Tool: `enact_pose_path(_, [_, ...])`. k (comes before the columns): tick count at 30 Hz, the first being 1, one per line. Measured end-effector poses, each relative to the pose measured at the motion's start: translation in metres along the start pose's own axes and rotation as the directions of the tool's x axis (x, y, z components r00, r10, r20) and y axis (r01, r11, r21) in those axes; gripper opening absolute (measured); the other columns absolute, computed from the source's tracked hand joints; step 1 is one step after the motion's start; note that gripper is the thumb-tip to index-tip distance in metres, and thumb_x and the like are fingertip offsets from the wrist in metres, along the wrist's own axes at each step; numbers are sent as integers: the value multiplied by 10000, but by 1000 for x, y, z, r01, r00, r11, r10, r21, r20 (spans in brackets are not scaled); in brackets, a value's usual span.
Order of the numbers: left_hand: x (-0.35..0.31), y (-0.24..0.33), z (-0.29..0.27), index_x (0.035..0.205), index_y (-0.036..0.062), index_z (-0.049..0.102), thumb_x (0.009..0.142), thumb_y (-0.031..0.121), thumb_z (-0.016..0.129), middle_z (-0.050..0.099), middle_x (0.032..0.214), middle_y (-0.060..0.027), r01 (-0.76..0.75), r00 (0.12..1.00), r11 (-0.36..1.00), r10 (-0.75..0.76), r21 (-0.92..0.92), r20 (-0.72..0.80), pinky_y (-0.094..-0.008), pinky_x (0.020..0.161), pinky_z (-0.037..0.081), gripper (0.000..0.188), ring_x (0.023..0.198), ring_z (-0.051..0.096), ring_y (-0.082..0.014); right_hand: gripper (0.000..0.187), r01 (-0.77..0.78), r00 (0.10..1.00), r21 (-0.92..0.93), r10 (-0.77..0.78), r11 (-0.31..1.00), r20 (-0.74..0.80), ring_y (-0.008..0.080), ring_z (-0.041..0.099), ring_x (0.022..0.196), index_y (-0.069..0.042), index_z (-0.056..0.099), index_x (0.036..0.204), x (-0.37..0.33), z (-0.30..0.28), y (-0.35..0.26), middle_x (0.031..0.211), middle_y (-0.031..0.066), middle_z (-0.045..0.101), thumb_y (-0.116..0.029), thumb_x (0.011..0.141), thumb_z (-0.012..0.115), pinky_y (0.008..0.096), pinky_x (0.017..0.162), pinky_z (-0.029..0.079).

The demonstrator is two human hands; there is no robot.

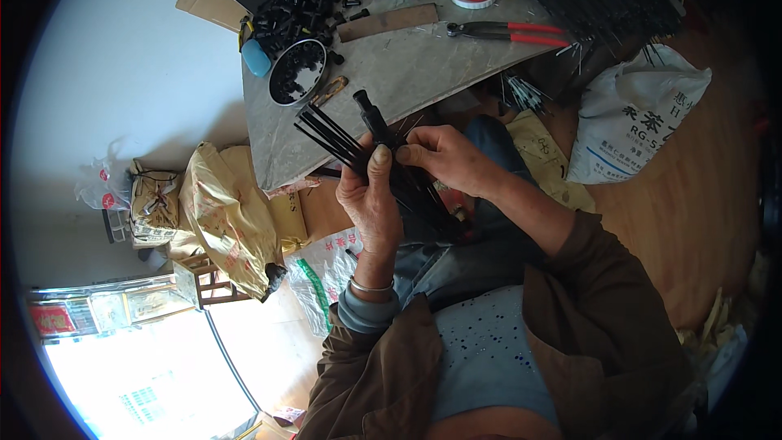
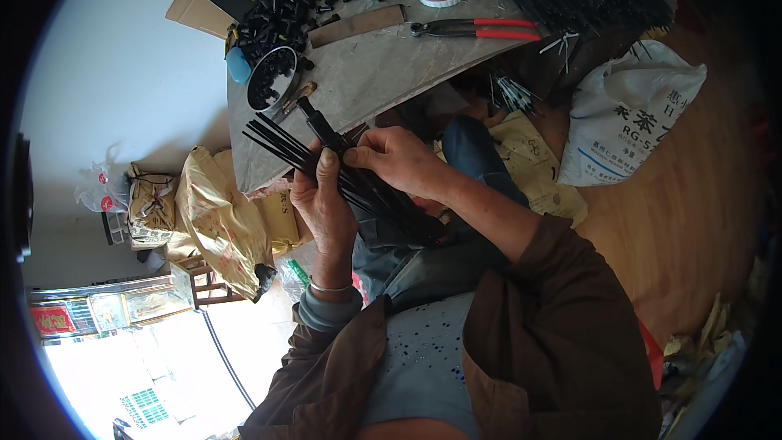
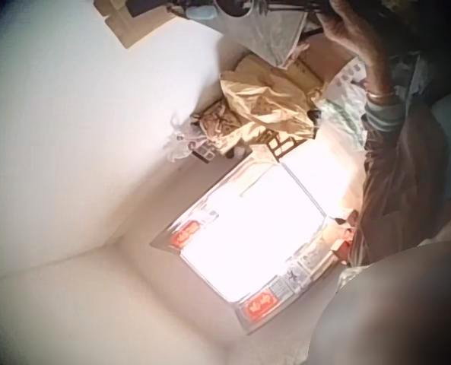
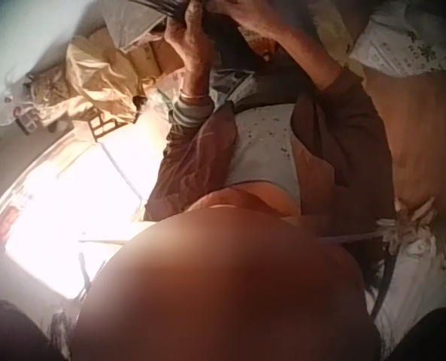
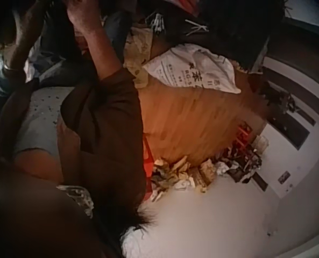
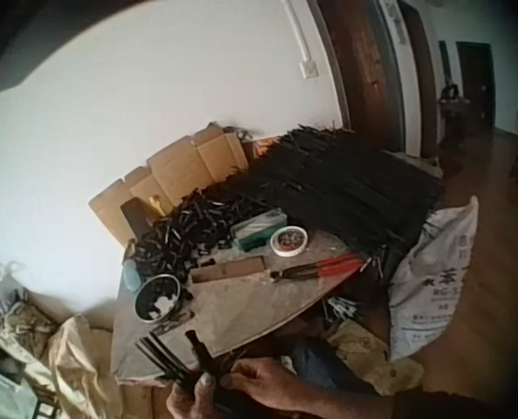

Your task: The person is bundling black wires or rods and trimming them to length using pliers.

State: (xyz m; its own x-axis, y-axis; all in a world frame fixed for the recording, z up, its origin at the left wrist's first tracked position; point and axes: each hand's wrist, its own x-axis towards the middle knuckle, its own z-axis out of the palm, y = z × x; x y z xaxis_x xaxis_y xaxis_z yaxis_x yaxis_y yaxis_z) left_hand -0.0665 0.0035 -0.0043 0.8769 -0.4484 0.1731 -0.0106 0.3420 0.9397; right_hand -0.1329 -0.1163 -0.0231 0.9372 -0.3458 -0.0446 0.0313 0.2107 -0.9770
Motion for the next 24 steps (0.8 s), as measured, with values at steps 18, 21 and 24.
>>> enact_pose_path(18, [9,17,-3,1078,7,643,870,147,678,651,928,-9,64,988,976,-91,207,124,-221,777,453,254,845,560,-73,223,-130,990,29,128,991,62,20,487,646,-78,627,808,-1,-4,-9,698,-64,542,-287,877,665,186,560,400])
enact_pose_path(21, [4,12,2,1066,12,645,872,138,673,647,931,-4,10,999,985,-18,173,42,-215,784,448,233,851,554,-69,245,-142,989,51,141,988,36,30,511,670,-88,630,808,-1,-1,-4,712,-63,556,-321,868,671,197,563,421])
enact_pose_path(24, [5,14,0,1061,19,643,872,123,669,641,936,-2,55,995,995,-62,78,84,-216,786,450,218,845,558,-71,257,-179,981,68,173,981,87,42,527,689,-84,630,807,4,-13,-4,721,-57,564,-331,863,675,214,560,437])
